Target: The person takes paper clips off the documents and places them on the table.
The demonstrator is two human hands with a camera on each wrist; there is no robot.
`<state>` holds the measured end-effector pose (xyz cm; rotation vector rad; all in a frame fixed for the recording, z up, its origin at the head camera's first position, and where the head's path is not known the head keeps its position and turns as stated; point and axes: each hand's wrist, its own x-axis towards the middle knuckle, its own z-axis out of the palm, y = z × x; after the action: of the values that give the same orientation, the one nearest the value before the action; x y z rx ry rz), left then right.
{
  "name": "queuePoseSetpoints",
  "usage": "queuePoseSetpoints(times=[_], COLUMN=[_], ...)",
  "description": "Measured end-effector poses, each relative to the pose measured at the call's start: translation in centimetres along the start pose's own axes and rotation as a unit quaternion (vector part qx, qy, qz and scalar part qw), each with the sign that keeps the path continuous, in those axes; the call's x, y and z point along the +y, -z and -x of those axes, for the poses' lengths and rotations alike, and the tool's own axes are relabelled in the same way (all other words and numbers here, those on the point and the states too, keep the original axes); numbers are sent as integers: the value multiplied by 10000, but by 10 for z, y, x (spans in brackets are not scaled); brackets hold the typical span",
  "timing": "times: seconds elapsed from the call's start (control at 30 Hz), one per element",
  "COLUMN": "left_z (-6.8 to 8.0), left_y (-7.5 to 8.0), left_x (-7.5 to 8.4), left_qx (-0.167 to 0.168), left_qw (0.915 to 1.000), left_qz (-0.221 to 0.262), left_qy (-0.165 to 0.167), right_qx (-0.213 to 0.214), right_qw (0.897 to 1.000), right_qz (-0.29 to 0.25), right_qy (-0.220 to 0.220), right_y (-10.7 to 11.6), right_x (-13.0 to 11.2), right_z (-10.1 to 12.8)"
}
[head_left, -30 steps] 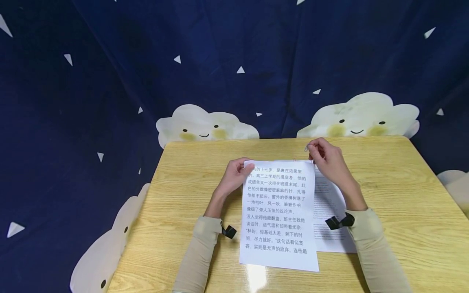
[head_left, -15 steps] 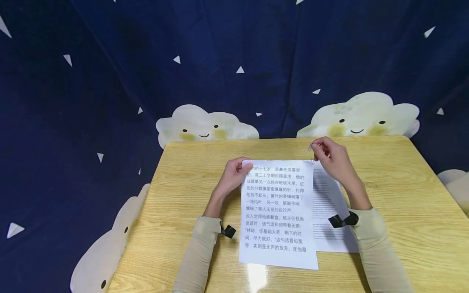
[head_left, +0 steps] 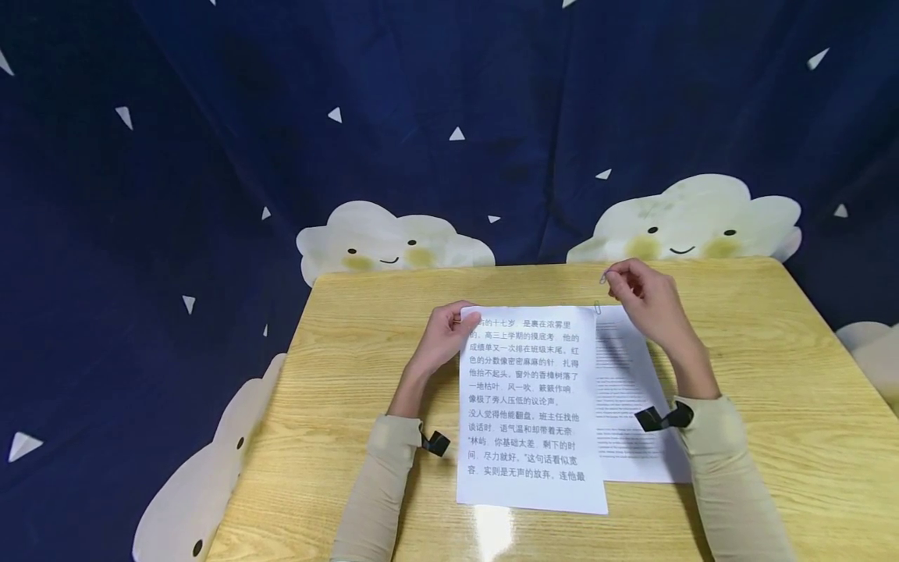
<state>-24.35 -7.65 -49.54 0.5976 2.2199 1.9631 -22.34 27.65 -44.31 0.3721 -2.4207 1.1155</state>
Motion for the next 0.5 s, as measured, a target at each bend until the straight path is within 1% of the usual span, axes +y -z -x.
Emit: queuePoseSetpoints(times=[0.27,0.5], left_z=[0,0], left_y=[1,1], left_x=[-1,-1], left_qx=[34,93], left_qw=[9999,9999], left_qz=[-89,-49], left_qy=[37,79], right_qx=[54,75], right_qw=[9999,9995], right_qz=[68,187], right_qy=[-81,-248], right_y=[9,17], right_x=[3,10], right_z=[0,0])
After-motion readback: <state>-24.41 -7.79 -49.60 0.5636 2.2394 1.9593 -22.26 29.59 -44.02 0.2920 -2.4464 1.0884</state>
